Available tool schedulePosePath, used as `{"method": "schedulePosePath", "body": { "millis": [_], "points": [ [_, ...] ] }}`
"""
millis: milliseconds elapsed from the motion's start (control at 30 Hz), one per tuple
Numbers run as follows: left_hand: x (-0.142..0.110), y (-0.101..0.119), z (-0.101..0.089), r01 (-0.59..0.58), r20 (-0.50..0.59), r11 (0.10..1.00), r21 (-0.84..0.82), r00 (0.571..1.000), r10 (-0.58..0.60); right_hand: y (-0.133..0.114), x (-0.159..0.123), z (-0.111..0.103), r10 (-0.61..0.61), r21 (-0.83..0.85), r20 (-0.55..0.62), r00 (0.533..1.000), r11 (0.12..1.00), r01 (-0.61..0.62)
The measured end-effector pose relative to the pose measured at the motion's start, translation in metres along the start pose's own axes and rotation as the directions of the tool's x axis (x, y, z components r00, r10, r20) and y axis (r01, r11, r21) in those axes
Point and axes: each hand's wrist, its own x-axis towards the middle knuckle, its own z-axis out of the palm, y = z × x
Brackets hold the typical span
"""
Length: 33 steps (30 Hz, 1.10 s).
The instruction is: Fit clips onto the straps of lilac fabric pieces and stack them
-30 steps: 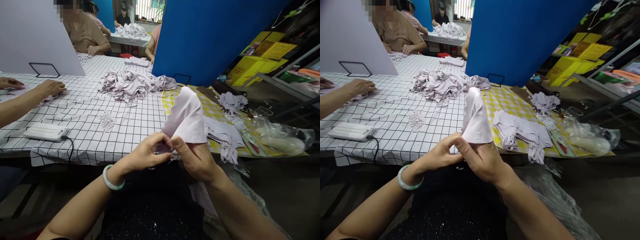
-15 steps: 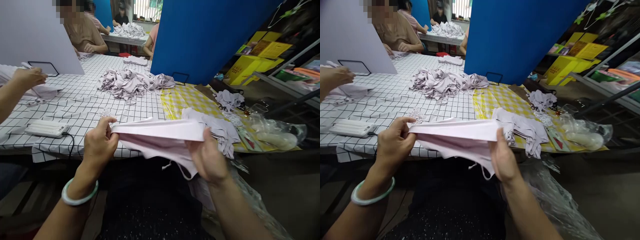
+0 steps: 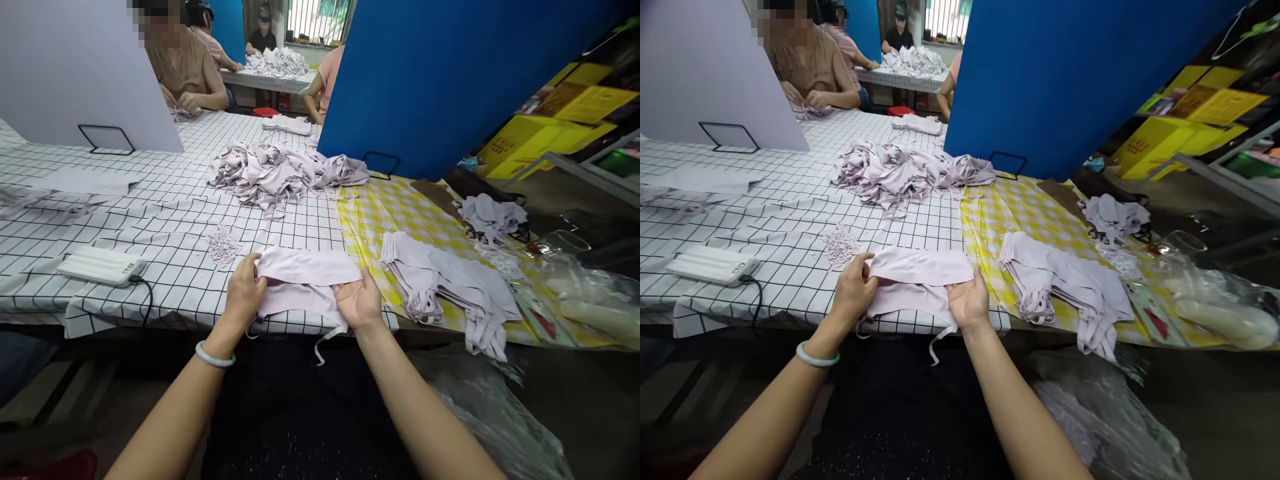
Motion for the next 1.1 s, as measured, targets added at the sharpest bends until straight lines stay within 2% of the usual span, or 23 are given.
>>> {"method": "schedulePosePath", "body": {
  "millis": [67, 133, 233, 300, 367, 400, 433, 500, 567, 633, 767, 867, 933, 1000, 1067, 1100],
  "points": [
    [-0.010, -0.007, 0.005, -0.030, -0.026, 0.999, -0.013, 0.999, 0.030, 0.001, 0.006, -0.014, -0.022, 0.054, -0.044, 0.999, 0.998, 0.024],
    [-0.020, -0.008, 0.002, -0.064, -0.028, 0.998, -0.010, 0.998, 0.064, -0.004, 0.005, -0.024, -0.011, 0.067, -0.075, 0.997, 0.998, 0.016],
    [-0.027, -0.002, -0.008, -0.085, -0.004, 0.996, -0.010, 0.996, 0.085, -0.018, -0.004, -0.025, 0.131, 0.023, -0.081, 0.988, 0.991, -0.130],
    [-0.025, 0.004, -0.015, -0.097, -0.078, 0.995, -0.022, 0.992, 0.095, -0.030, -0.009, -0.020, 0.180, 0.003, -0.060, 0.982, 0.984, -0.180],
    [-0.020, 0.009, -0.020, -0.116, -0.195, 0.993, -0.019, 0.975, 0.110, -0.041, -0.013, -0.012, 0.126, 0.007, -0.029, 0.992, 0.992, -0.126],
    [-0.018, 0.009, -0.021, -0.124, -0.218, 0.992, -0.013, 0.969, 0.119, -0.044, -0.014, -0.010, 0.081, 0.011, -0.017, 0.997, 0.997, -0.081],
    [-0.017, 0.008, -0.022, -0.126, -0.202, 0.992, -0.008, 0.972, 0.122, -0.045, -0.015, -0.008, 0.047, 0.014, -0.012, 0.999, 0.999, -0.047],
    [-0.020, 0.003, -0.022, -0.102, -0.080, 0.995, -0.011, 0.992, 0.101, -0.042, -0.020, -0.011, 0.041, 0.014, -0.022, 0.999, 0.999, -0.041],
    [-0.027, -0.004, -0.024, -0.035, 0.035, 0.999, -0.016, 0.999, 0.036, -0.033, -0.027, -0.020, 0.093, 0.009, -0.041, 0.995, 0.996, -0.093],
    [-0.036, -0.008, -0.028, 0.063, 0.101, 0.998, -0.011, 0.993, -0.061, -0.024, -0.036, -0.029, 0.155, 0.005, -0.035, 0.987, 0.988, -0.155],
    [-0.048, -0.005, -0.040, 0.290, 0.233, 0.955, -0.056, 0.934, -0.270, -0.020, -0.053, -0.033, 0.188, 0.011, -0.017, 0.982, 0.982, -0.188],
    [-0.051, -0.006, -0.050, 0.422, 0.376, 0.875, -0.238, 0.871, -0.318, -0.025, -0.066, -0.032, 0.268, -0.015, -0.027, 0.963, 0.963, -0.269],
    [-0.050, -0.009, -0.057, 0.482, 0.488, 0.814, -0.324, 0.823, -0.293, -0.030, -0.076, -0.037, 0.391, -0.104, -0.017, 0.920, 0.915, -0.390],
    [-0.045, -0.011, -0.060, 0.497, 0.536, 0.811, -0.308, 0.795, -0.284, -0.038, -0.085, -0.047, 0.518, -0.320, -0.018, 0.855, 0.807, -0.496],
    [-0.034, -0.009, -0.057, 0.434, 0.497, 0.884, -0.174, 0.813, -0.302, -0.048, -0.086, -0.057, 0.591, -0.628, -0.045, 0.805, 0.610, -0.483],
    [-0.026, -0.007, -0.052, 0.379, 0.447, 0.923, -0.073, 0.839, -0.309, -0.053, -0.082, -0.062, 0.590, -0.759, -0.054, 0.806, 0.500, -0.417]
  ]
}}
